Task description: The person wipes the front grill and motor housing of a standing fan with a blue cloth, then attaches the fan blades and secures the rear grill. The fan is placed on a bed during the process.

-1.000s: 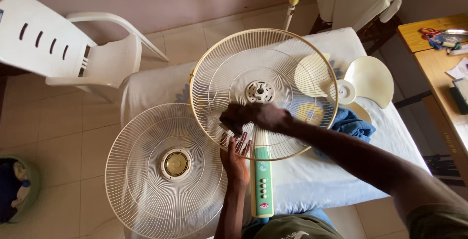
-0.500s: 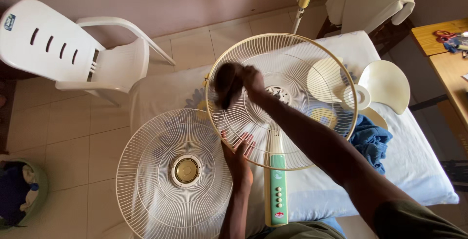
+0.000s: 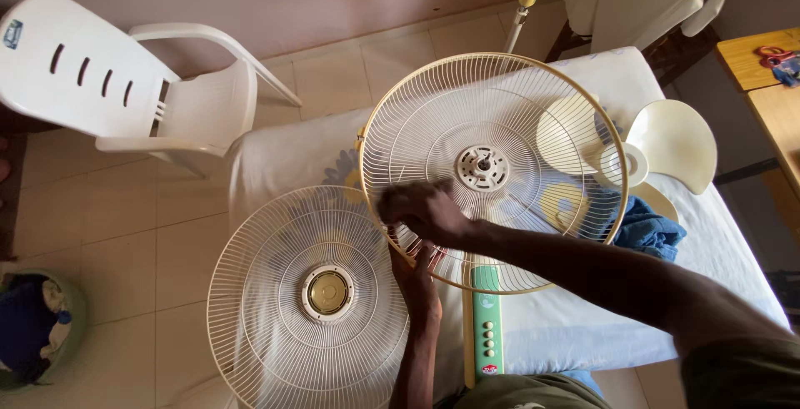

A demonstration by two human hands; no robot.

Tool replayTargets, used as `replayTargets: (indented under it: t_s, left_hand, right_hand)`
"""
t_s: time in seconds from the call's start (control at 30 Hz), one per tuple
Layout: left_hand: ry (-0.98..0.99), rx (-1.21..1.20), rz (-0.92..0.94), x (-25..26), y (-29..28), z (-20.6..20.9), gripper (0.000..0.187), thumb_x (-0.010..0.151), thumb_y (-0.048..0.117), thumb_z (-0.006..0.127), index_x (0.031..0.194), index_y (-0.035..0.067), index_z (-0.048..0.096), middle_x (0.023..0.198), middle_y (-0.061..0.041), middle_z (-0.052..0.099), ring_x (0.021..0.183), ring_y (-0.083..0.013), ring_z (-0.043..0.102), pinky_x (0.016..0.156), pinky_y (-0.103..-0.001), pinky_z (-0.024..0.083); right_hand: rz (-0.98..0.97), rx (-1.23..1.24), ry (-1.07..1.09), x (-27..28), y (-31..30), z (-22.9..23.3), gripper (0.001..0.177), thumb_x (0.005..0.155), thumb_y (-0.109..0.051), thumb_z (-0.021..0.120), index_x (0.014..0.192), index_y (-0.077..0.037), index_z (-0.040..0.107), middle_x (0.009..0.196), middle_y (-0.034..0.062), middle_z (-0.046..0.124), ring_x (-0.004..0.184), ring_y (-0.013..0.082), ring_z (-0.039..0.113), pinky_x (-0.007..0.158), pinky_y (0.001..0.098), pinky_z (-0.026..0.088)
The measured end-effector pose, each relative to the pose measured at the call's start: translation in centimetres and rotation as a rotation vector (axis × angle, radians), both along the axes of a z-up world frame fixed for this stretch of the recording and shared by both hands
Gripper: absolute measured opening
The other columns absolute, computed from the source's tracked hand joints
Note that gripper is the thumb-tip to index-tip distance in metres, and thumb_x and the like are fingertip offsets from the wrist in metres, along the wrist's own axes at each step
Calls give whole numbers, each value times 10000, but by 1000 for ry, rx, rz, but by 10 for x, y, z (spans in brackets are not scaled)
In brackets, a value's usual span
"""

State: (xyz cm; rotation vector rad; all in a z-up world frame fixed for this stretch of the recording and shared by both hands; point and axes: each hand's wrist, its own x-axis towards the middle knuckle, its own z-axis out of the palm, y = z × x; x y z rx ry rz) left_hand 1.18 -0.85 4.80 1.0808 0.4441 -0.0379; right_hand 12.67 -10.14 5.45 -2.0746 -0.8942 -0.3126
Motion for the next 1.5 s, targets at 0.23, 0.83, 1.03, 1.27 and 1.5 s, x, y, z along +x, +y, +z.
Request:
replayTargets:
  t_s: [0.23, 0.83, 1.03, 1.27, 1.5]
  left_hand:
    - [-55, 53, -44, -6, 6, 3, 976, 860, 432, 726, 1615, 115, 195, 1545, -221, 453, 1357, -368, 559, 1073, -492, 513]
    - [-88, 79, 91, -7, 6, -15, 851, 925, 415, 685, 1578, 29, 299, 1642, -197, 313, 1443, -305, 408, 1135, -481, 401]
    - [-21, -198, 165, -28, -37, -40, 856, 850, 336, 764, 1537, -3, 382, 1501, -242, 487, 1329, -354, 530, 1087, -580, 490]
    - [-149, -431, -67, -65, -90, -8, 818, 829, 169, 734, 1535, 11, 354, 1429, -218, 578, 1287, -357, 589, 1093, -620, 480]
    - [-125, -418, 22, -58, -83, -14, 821, 781, 61, 675, 1549, -11, 394, 1259, -311, 598, 1208, -430, 631, 1016, -651, 506]
  right_hand:
    - [11, -313, -190, 8, -97, 61, 182, 811, -161, 726, 938, -31, 714, 905, 139, 699, 855, 302, 679, 777, 423, 557]
    - [-337, -179, 80, -18, -193, 44, 132, 919, -91, 591, 935, -49, 716, 937, 132, 737, 866, 280, 718, 738, 405, 590]
    - [41, -141, 113, -68, -173, 22, 134, 860, -91, 642, 964, -68, 723, 961, 127, 735, 896, 299, 709, 760, 416, 577]
    - [-813, 54, 52, 9, -223, 14, 402, 838, -93, 704, 1215, 33, 645, 1078, 235, 647, 907, 366, 658, 726, 446, 586]
    - [-335, -151, 197, 49, -192, 3, 287, 1012, -200, 606, 1278, -155, 702, 1194, 153, 700, 923, 261, 702, 725, 406, 592]
